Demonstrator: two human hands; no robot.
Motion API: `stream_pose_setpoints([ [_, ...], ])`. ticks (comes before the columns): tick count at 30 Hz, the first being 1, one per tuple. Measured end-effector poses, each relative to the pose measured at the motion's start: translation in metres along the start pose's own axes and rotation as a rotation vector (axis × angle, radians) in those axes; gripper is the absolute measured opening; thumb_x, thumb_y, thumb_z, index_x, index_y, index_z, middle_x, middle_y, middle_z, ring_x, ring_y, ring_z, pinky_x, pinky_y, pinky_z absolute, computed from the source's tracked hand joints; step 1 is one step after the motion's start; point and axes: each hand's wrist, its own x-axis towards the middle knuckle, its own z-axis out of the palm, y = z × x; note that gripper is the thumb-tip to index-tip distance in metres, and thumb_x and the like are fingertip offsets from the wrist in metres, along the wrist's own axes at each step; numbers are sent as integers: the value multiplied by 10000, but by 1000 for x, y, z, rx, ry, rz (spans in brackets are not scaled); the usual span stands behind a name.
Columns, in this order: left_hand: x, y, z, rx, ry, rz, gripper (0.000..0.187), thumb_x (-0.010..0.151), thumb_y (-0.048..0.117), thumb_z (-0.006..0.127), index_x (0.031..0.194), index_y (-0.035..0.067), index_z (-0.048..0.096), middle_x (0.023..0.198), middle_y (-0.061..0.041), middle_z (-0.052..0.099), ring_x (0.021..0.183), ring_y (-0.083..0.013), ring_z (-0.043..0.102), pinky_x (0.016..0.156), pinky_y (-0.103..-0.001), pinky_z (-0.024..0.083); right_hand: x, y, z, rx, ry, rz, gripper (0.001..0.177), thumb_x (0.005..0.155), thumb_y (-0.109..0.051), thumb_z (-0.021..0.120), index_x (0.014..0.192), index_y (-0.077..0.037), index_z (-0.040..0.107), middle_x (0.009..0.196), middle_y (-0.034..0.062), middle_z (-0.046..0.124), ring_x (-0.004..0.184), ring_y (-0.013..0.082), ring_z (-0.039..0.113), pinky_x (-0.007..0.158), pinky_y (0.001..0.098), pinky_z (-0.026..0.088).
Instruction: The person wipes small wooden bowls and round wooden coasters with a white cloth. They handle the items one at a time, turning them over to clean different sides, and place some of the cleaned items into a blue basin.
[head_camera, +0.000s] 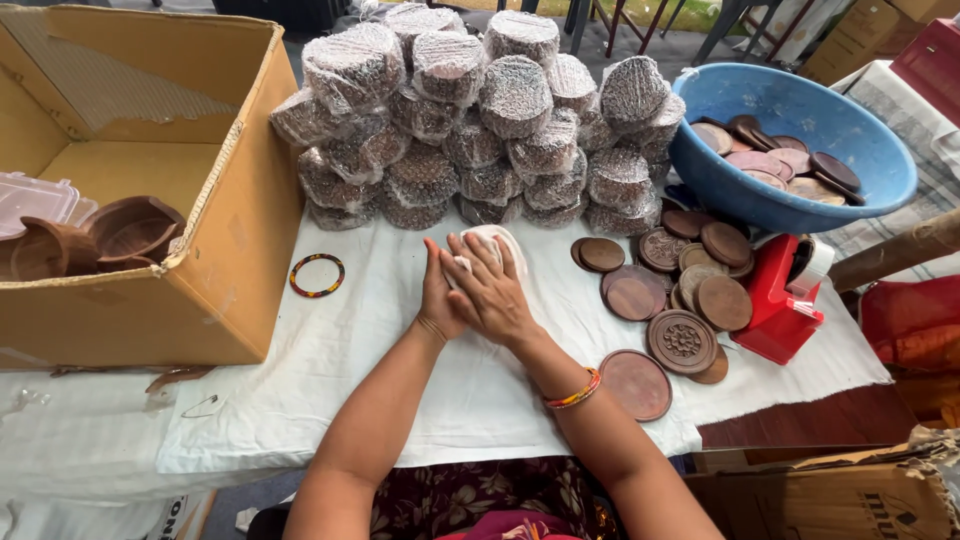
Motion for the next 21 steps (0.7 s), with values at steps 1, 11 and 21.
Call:
stream_pose_setpoints([
  [1, -2, 1, 4, -19, -10, 19, 944, 900, 830, 295, 1538, 141, 386, 1446, -110, 555, 1384, -270, 504, 1149, -443, 450, -1, -3, -2, 47, -36, -33, 551, 1069, -388, 433, 1545, -121, 505, 1649, 121, 401, 1555, 314, 312, 1270, 568, 114],
  [11, 5, 18, -6, 546, -52, -26, 648, 942, 294, 660, 1536, 164, 435, 1429, -102, 548, 1274, -249, 586, 1042, -453, 570, -7, 55, -12, 194, 183, 646, 352, 1083, -317, 509, 1342, -122, 645, 1261, 186, 615, 1090, 296, 637, 876, 417, 558],
  [21, 56, 24, -10, 308, 123, 121, 621, 951, 337, 611, 1523, 184, 422, 1423, -105, 536, 1318, -291, 550, 1030, -524, 545, -16, 66, 14, 342, 302, 604, 266, 993, -58, 643, 1258, -36, 648, 1141, 181, 642, 1020, 329, 681, 876, 419, 554],
])
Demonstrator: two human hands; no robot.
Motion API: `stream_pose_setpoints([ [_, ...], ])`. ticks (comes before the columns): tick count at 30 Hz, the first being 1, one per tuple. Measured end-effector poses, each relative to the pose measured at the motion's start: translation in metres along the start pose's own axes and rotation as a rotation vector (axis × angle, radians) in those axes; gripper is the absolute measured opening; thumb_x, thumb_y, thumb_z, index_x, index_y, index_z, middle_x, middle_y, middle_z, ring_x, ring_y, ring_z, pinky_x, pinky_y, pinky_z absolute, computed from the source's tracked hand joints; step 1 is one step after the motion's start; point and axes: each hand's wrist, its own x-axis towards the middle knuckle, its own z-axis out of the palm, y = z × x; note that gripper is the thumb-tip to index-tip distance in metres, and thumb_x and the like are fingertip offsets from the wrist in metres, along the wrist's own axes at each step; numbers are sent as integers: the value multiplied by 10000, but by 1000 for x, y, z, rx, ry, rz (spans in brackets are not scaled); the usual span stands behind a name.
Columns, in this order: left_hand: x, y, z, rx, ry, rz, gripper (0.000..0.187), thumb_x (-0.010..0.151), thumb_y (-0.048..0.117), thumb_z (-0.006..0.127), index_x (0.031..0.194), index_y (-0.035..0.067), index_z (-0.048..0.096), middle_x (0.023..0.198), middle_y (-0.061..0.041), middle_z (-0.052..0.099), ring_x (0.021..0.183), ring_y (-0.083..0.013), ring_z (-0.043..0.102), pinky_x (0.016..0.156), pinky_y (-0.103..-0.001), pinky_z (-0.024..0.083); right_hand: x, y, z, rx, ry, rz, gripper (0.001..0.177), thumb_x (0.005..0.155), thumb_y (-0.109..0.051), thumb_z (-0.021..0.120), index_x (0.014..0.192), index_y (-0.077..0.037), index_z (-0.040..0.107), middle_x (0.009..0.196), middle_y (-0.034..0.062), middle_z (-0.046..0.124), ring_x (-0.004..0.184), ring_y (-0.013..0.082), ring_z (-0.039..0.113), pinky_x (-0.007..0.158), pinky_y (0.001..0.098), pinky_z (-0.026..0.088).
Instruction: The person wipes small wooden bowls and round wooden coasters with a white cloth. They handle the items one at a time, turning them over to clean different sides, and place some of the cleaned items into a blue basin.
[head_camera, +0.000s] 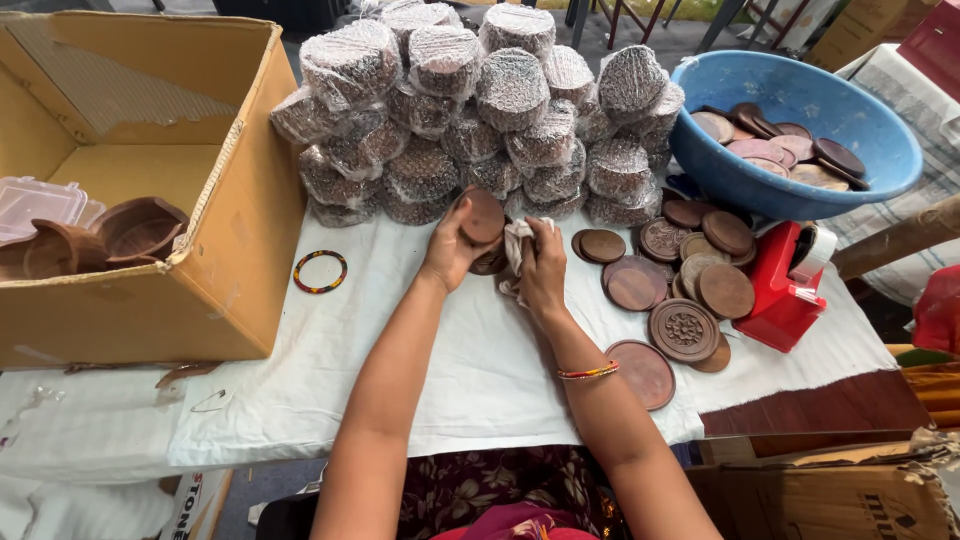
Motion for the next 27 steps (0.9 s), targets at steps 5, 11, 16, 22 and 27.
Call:
stream_pose_setpoints([
  [5, -11, -18, 10, -209, -150, 23, 758, 932, 642, 484, 1557, 227, 374, 1484, -101, 509, 1365, -280, 498, 1133, -501, 430, -3, -25, -7, 8, 28, -222, 324, 1036, -122, 589, 1349, -38, 588, 1395, 214, 575, 1208, 355, 628, 988, 446, 546],
  [11, -10, -47, -19, -296, -265, -54, 932, 932, 808, 366, 1596, 154, 373, 1555, -88, 479, 1424, -256, 476, 1181, -393, 421, -1, -39, 1, -459, -252, -603, 504, 1024, -367, 561, 1472, -134, 568, 1593, 112, 464, 1505, 322, 398, 1251, 564, 177],
  [16, 0, -57, -24, -244, -230, -72, 1015, 890, 863, 361, 1586, 124, 381, 1552, -107, 484, 1412, -271, 481, 1132, -417, 443, 24, -16, -19, -481, -332, -764, 575, 1010, -410, 566, 1505, -123, 522, 1598, 145, 436, 1503, 316, 343, 1232, 557, 191],
  [22, -19, -29, 5, -214, -288, -51, 1010, 854, 856, 345, 1582, 156, 352, 1563, -59, 469, 1432, -275, 465, 1138, -505, 448, 41, 19, -37, -350, -166, -667, 485, 1051, -120, 581, 1527, -60, 515, 1594, 211, 465, 1470, 407, 484, 1188, 486, 444],
  [27, -11, -40, -7, -251, -270, -19, 963, 908, 833, 315, 1603, 168, 358, 1565, -65, 489, 1439, -266, 474, 1179, -453, 418, 22, -14, -31, -293, -101, -738, 468, 1011, -100, 628, 1472, -58, 560, 1539, 181, 516, 1425, 372, 532, 1179, 471, 467],
])
